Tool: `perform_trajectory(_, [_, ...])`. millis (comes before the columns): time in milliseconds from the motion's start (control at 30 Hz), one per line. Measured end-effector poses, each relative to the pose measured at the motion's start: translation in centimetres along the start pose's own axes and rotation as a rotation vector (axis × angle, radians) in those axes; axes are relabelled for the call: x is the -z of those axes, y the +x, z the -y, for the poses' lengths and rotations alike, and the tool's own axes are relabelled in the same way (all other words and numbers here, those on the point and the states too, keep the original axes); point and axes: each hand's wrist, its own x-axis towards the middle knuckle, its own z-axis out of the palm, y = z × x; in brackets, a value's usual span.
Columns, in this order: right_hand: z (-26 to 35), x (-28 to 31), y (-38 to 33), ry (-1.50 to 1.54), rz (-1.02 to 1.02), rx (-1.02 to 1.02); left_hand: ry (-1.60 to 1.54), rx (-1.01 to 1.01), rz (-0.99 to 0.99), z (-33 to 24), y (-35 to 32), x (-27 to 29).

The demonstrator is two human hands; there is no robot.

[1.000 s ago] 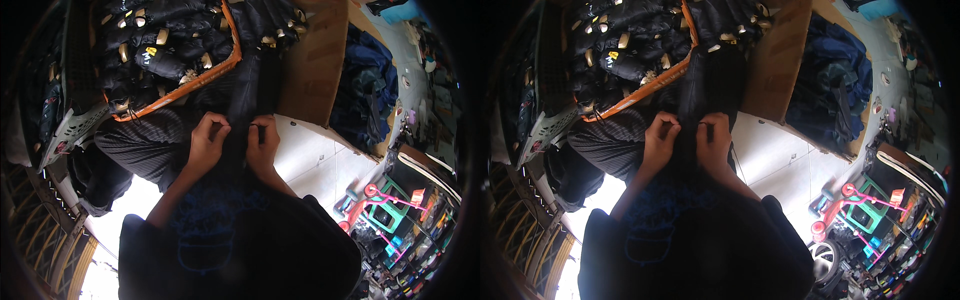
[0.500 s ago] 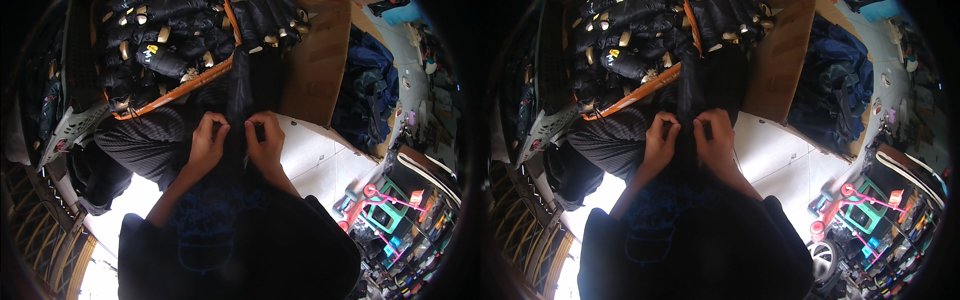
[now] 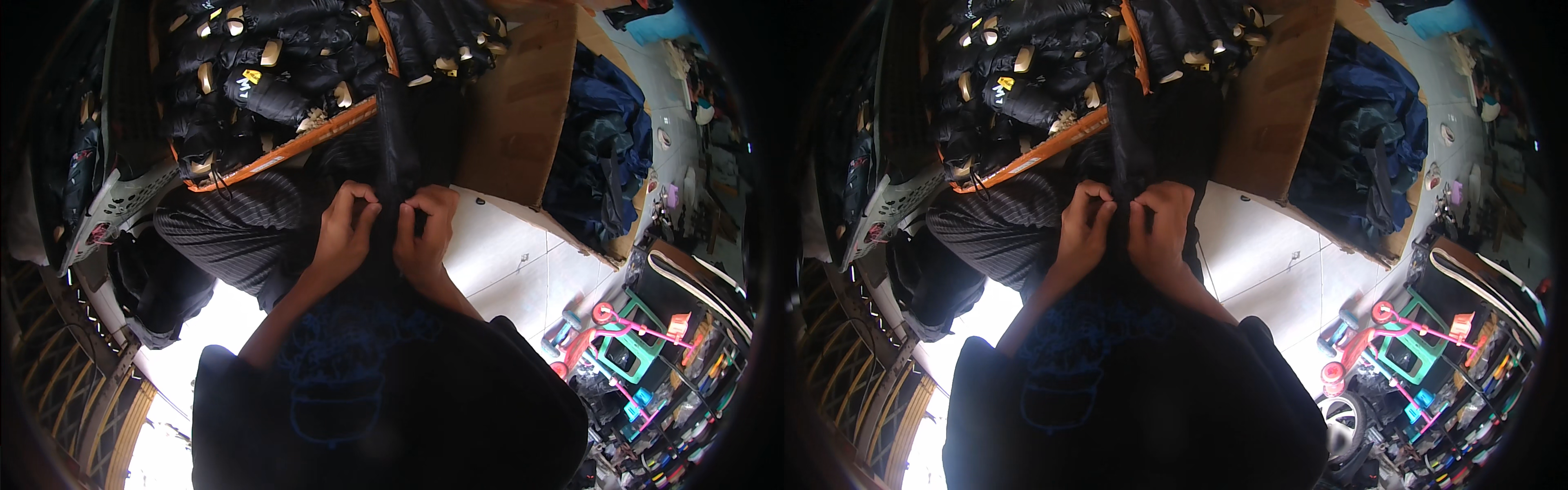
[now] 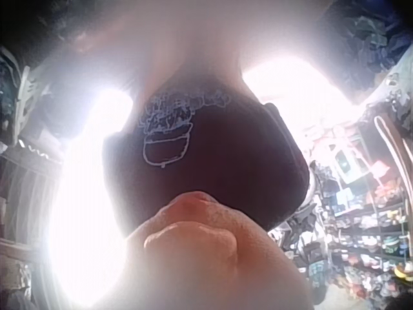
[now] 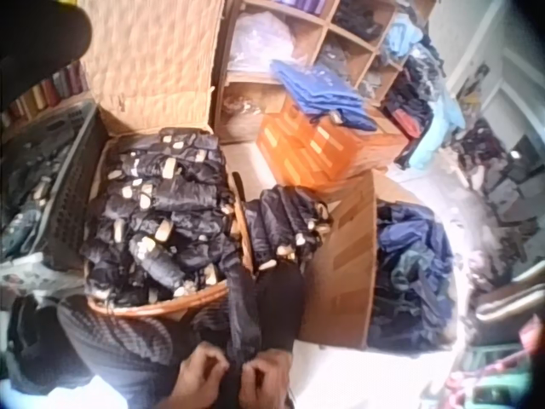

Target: The person sits on the floor and folds several pieces of dark-colored clothing. They fold each item into a compact bundle and place it into a basket filled with similar folded items.

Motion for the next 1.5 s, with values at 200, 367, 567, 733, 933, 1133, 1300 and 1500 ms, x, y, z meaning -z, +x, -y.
perform_trajectory(200, [-0.9,1.1,-1.6,0.016,0.075,-0.007,0.012,-0.102,-0.033,1.7,-0.3,0.3])
perform_trajectory(367, [-2.3,1.6,-2.4,0.1,0.15,-0.166,0.221,-0.297,-0.06,0.7,0.1,0.7])
perform_trajectory(567, [-2.7,0.3,-4.3,0.536,0.133,-0.669,0.277,-0.268,-0.008,-2.6,0.0,0.7])
perform_trajectory(733, [-1.5,0.2,-2.1,1.039,0.102,-0.939,0.19,-0.318,0.113,-2.4,0.6,2.2])
perform_trajectory(933, [-2.3,-0.3,-1.9,1.399,0.263,-1.082,-0.016,-0.128,0.067,0.7,2.7,3.4])
perform_trajectory(1133, [-2.8,-0.7,-2.0,1.388,0.262,-1.076,0.028,-0.145,0.032,1.3,1.8,2.6])
perform_trajectory(1300, [-2.2,-0.3,-2.3,1.134,0.27,-1.064,0.05,-0.185,-0.042,1.7,1.1,1.7])
perform_trajectory(1500, [-2.7,0.1,-3.0,1.027,0.281,-1.055,0.165,-0.25,-0.05,1.8,0.7,1.2])
